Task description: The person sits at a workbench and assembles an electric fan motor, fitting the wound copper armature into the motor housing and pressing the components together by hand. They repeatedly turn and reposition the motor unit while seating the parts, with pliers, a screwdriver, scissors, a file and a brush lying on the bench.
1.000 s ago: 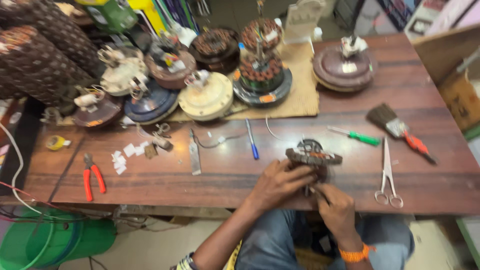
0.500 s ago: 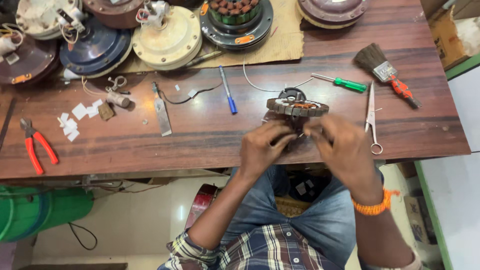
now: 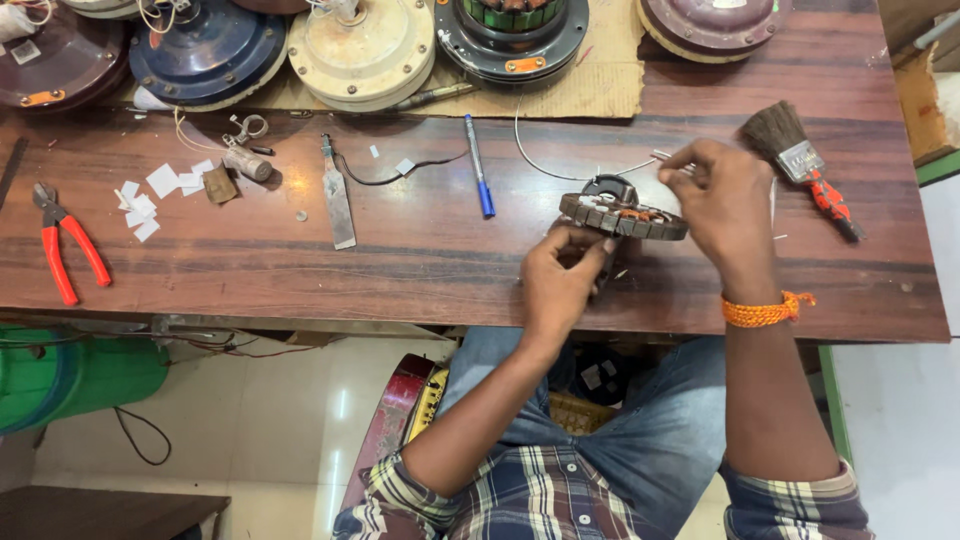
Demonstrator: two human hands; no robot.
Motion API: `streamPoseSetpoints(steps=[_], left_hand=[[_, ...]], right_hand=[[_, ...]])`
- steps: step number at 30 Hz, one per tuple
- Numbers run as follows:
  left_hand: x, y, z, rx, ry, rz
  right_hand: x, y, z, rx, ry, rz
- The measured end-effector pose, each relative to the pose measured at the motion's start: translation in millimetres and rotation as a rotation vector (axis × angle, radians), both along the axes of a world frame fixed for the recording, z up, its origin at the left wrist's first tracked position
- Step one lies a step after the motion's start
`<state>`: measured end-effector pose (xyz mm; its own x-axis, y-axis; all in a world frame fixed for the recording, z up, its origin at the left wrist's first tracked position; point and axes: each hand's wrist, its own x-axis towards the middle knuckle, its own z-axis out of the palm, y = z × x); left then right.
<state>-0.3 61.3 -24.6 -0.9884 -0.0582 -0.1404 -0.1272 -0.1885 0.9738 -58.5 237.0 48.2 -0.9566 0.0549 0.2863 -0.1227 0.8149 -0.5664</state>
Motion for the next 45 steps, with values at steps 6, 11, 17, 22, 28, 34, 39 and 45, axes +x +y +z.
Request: streamPoseSetpoints(steps=[6, 11, 17, 22, 28, 34, 39, 45], left_hand=[[13, -15, 36, -0.83, 1.031, 0.213], [-34, -48, 59, -0.851, 1.17, -0.225], [-51, -47, 58, -0.805, 1.106, -0.371], [-49, -48, 55, -0.801, 1.048, -0.366], [-47, -54, 47, -0.931, 1.126, -0.411], [-31, -62, 29, -1.063, 1.442, -0.406], [-32, -67, 21, -1.149, 1.533, -0.392], [-11, -45, 14, -0.809, 1.163, -0.2]], right_hand=[[6, 32, -20, -0.245, -0.167, -0.079], [42, 43, 6, -0.484, -0.202, -0.099], [91, 4, 27, -0.409, -0.216, -0.043], [109, -29, 11, -0.144, -0.091, 0.06], [110, -47, -46, -0.034, 0.214, 0.07], [126, -48, -74, -0.155, 0.188, 0.039], [148, -41, -43, -0.203, 0.185, 0.018], [137, -32, 9, -0.051, 0.186, -0.015]])
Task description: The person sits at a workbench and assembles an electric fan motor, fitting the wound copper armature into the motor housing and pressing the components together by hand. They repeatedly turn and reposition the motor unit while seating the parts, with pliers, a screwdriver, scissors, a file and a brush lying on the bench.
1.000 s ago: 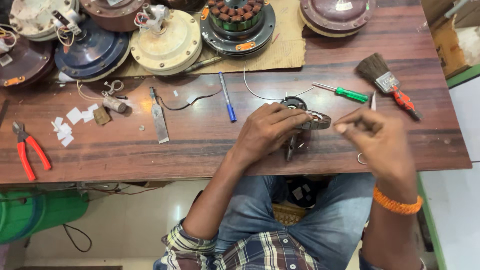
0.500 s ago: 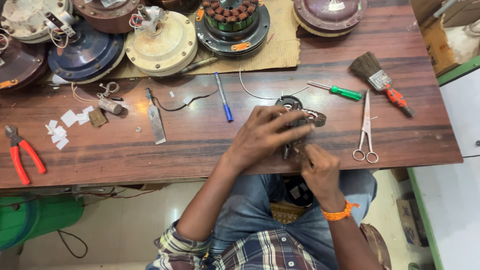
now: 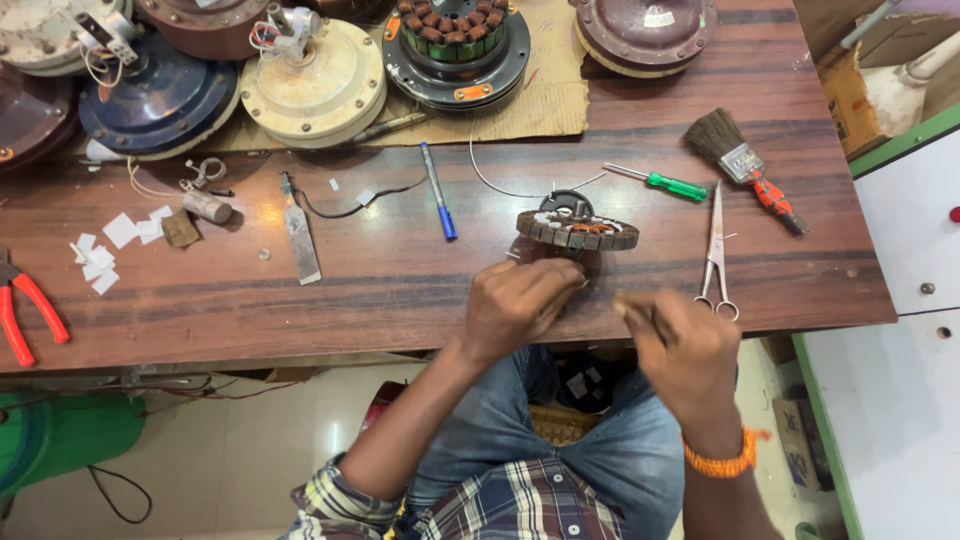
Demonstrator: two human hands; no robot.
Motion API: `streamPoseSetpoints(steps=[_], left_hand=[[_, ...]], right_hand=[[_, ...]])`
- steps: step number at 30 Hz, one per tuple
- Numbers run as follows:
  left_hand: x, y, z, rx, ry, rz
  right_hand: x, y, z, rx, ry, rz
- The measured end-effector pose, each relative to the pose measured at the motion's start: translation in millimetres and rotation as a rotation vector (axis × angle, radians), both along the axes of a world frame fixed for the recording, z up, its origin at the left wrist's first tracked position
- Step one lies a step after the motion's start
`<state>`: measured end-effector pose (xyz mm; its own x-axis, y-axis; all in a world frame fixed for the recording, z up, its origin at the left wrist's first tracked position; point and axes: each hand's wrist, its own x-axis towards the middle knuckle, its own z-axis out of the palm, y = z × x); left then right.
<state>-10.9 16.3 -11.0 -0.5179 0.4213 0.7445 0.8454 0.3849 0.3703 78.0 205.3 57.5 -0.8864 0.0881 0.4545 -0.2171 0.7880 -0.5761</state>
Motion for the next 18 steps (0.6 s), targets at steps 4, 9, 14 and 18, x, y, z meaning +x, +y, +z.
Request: streamPoseSetpoints(steps=[4, 9, 14, 18], left_hand=[[16, 17, -10, 0.42, -0.518, 0.014], [14, 33, -20, 0.92, -1.04, -0.148], [12, 42, -23, 1.082, -1.293, -0.124], [3, 53, -24, 1.122, -1.379, -0.015]], right_hand=[[-44, -8, 17, 0.04, 0.104, 0.133], [-87, -12, 24, 0.108, -0.079, 0.118], [-120, 9, 17, 0.127, -0.311, 0.144], [-142, 25, 3, 0.012, -0.4, 0.137]])
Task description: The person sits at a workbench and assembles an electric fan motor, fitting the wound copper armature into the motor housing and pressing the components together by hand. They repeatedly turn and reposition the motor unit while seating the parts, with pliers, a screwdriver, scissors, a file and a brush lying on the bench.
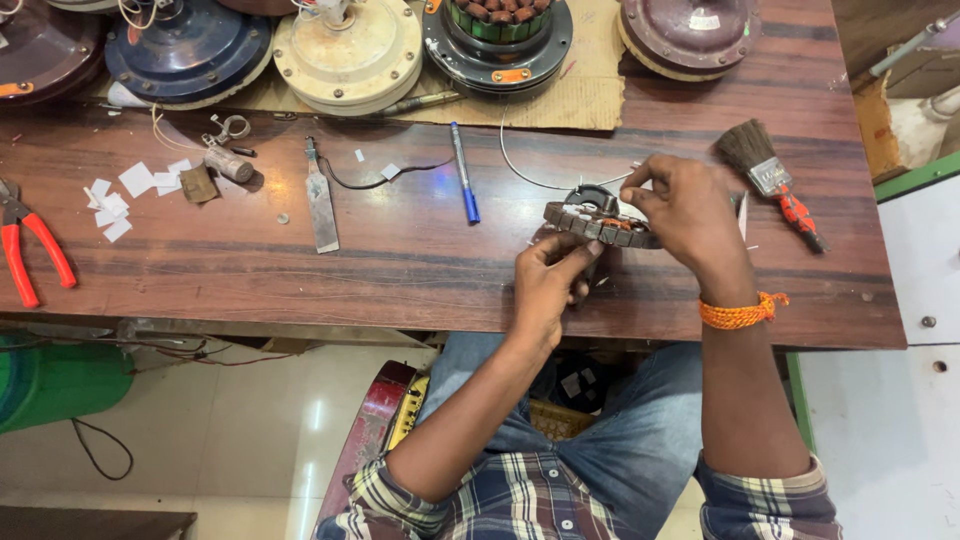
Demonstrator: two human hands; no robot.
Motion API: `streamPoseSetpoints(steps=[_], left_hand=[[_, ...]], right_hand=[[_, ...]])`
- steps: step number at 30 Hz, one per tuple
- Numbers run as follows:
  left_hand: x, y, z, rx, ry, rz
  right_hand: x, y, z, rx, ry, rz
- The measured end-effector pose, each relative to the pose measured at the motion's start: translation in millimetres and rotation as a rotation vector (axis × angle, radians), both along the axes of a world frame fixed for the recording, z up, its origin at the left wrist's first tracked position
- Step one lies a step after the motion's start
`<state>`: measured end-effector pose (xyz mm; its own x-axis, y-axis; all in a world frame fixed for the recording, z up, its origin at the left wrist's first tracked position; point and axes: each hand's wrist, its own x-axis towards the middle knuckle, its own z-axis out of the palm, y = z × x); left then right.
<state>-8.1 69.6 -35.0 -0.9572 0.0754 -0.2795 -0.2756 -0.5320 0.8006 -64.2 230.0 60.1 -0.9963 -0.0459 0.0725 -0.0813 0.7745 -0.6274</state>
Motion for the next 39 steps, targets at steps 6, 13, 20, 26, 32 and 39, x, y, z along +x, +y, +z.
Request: streamPoseSetpoints(steps=[6, 13, 20, 26, 32, 39], left_hand=[[5, 7, 13, -0.493, 0.358, 0.221], [1, -35, 59, -1.207, 1.276, 0.285], [-35, -52, 70, -1.148, 1.347, -0.054], [-34, -52, 69, -1.146, 1.289, -0.071], [-37, -63, 62, -1.266, 1.434, -0.154], [-26, -67, 39, -1.272, 1.693, -0.096]], right_hand=[[-2, 17, -15, 0.01, 0.042, -0.084], [15, 35, -14, -0.228, 0.118, -0.119], [67, 26, 10, -0.448, -0.051, -0.104], [95, -13, -1, -0.051, 0.09, -0.115], [100, -40, -48, -0.06, 0.385, -0.132], [130, -43, -88, -0.311, 0.251, -0.279]])
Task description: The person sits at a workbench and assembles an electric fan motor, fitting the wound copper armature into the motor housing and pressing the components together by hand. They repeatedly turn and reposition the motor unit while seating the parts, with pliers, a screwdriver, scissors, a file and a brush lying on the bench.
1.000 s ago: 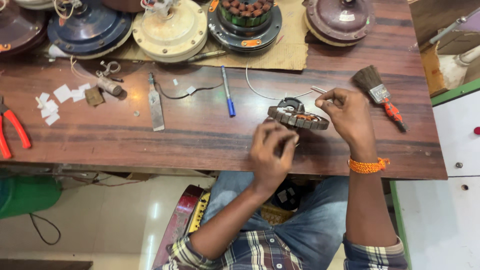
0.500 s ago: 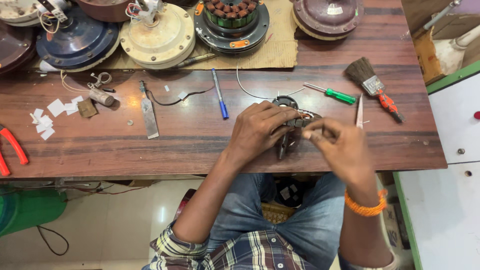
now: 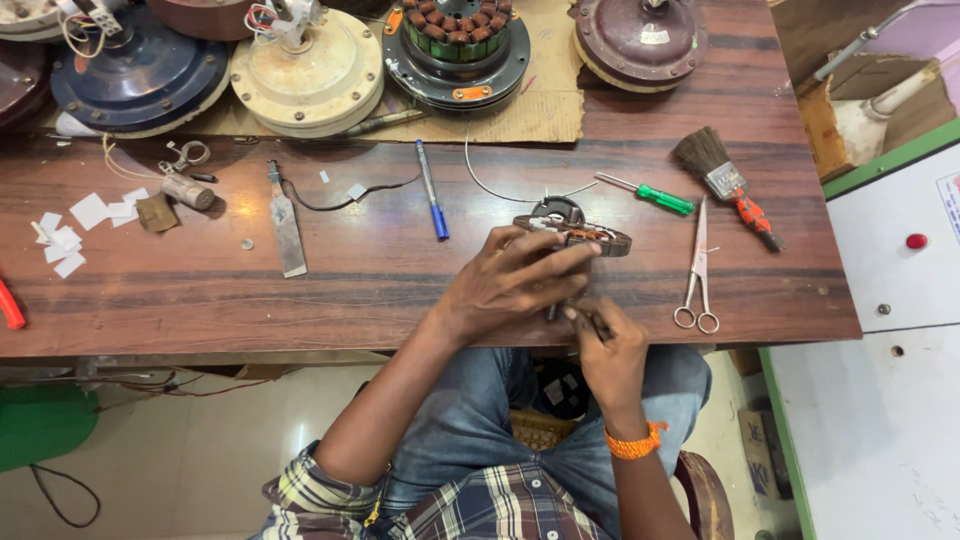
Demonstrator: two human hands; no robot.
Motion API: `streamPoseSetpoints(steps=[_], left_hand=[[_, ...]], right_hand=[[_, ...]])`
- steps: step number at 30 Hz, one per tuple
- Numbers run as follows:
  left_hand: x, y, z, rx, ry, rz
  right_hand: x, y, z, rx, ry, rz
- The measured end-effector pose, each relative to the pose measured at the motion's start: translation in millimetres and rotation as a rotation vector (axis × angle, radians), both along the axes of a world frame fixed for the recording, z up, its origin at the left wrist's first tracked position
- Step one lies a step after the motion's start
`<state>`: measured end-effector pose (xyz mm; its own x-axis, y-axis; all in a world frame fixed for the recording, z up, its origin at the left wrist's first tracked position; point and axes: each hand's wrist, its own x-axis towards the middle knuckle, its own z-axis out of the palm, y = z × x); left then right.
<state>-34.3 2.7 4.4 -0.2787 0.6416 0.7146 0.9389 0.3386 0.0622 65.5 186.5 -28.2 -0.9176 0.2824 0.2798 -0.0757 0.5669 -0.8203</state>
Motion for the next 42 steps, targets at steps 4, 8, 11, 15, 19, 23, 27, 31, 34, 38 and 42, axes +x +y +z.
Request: streamPoseSetpoints(steps=[4, 8, 11, 15, 19, 23, 27, 31, 34, 38, 42], left_hand=[[-3, -2, -9, -0.08, 0.138, 0.023], [3, 1, -12, -0.042, 0.051, 0.063], [17, 14, -15, 0.14, -0.149, 0.121], [32, 30, -19, 0.481, -0.602, 0.151], [37, 40, -25, 0.777, -0.851, 0.2], [35, 44, -32, 0.885, -1.066, 0.224], [31, 49, -32, 0.914, -1.136, 0.239], [27, 60, -24, 0.934, -1.201, 0.322], [25, 69, -21, 0.93, -1.152, 0.409], [34, 69, -21, 0.868, -0.934, 0.494], [43, 54, -8, 0.574, -0.295, 0.423]], right_hand=[[20, 18, 11, -0.009, -0.158, -0.077], [33, 39, 49, 0.143, -0.164, -0.013], [36, 42, 84, 0.204, -0.198, 0.009], [-3, 26, 109, 0.302, -0.081, 0.088], [-49, 11, 116, 0.31, 0.039, 0.15], [-78, 9, 113, 0.298, 0.026, 0.177], [-103, 18, 106, 0.365, -0.066, 0.186], [-126, 30, 100, 0.365, -0.215, 0.197], [-132, 41, 92, 0.379, -0.283, 0.157], [-138, 57, 74, 0.458, -0.262, 0.086], [-143, 73, 57, 0.403, -0.217, 0.084]])
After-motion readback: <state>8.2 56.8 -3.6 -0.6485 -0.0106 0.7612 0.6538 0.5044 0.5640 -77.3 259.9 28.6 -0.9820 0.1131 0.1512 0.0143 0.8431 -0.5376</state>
